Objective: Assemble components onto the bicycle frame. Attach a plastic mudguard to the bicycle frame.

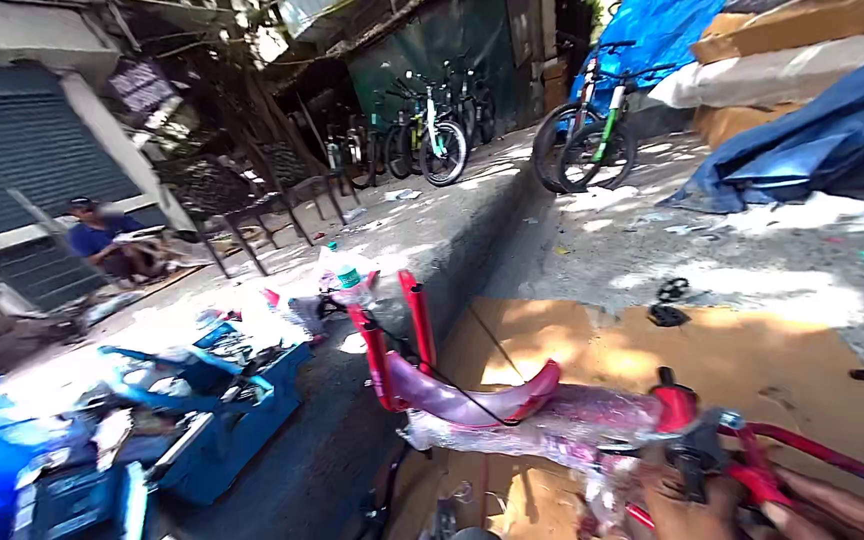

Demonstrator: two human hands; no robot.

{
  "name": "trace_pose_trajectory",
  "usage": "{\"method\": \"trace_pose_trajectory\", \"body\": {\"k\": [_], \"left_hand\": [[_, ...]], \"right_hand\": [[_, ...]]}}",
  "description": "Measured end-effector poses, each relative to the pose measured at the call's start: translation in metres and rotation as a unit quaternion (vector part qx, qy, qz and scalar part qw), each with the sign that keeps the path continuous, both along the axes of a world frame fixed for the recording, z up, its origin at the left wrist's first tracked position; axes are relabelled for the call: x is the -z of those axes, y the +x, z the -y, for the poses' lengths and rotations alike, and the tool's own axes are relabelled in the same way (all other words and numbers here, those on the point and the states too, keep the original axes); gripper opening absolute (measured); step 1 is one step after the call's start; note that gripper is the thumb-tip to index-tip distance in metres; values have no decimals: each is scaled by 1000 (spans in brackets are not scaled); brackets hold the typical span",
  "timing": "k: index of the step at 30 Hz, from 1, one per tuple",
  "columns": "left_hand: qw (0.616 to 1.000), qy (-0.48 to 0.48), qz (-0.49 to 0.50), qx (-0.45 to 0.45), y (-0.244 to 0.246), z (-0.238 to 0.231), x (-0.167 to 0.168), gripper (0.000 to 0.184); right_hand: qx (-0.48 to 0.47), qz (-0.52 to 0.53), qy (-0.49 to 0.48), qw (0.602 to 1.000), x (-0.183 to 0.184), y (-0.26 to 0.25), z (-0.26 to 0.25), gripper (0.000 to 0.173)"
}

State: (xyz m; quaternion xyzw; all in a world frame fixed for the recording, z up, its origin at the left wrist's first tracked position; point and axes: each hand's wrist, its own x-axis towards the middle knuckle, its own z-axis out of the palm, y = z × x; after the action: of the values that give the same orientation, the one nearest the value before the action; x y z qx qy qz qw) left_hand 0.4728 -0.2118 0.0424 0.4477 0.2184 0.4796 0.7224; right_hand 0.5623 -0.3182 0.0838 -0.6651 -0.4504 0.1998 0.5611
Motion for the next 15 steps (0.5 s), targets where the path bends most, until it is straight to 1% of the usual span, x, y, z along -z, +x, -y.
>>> {"method": "trace_pose_trajectory", "body": {"k": [2, 4, 6, 8, 11, 15], "left_hand": [[999, 15, -34, -19, -6, 0, -5, 16], [998, 23, -44, -37, -2, 4, 2, 23], [998, -14, -39, -41, 7, 7, 5, 17], [998, -41, -24, -32, 12, 8, 9, 15], [998, -43, 29, -20, 14, 8, 11, 19], [998, -50, 39, -11, 14, 5, 11, 17]], "right_hand": [[19, -6, 13, 1000, -5, -10, 1, 40], [66, -12, 39, 997, -1, -17, 0, 36], [89, -5, 45, 995, 6, -14, -2, 36], [96, -9, 22, 995, 7, -11, 0, 38], [98, -24, 5, 995, 4, -12, 2, 38], [101, -36, -6, 994, 1, -13, 2, 39]]}}
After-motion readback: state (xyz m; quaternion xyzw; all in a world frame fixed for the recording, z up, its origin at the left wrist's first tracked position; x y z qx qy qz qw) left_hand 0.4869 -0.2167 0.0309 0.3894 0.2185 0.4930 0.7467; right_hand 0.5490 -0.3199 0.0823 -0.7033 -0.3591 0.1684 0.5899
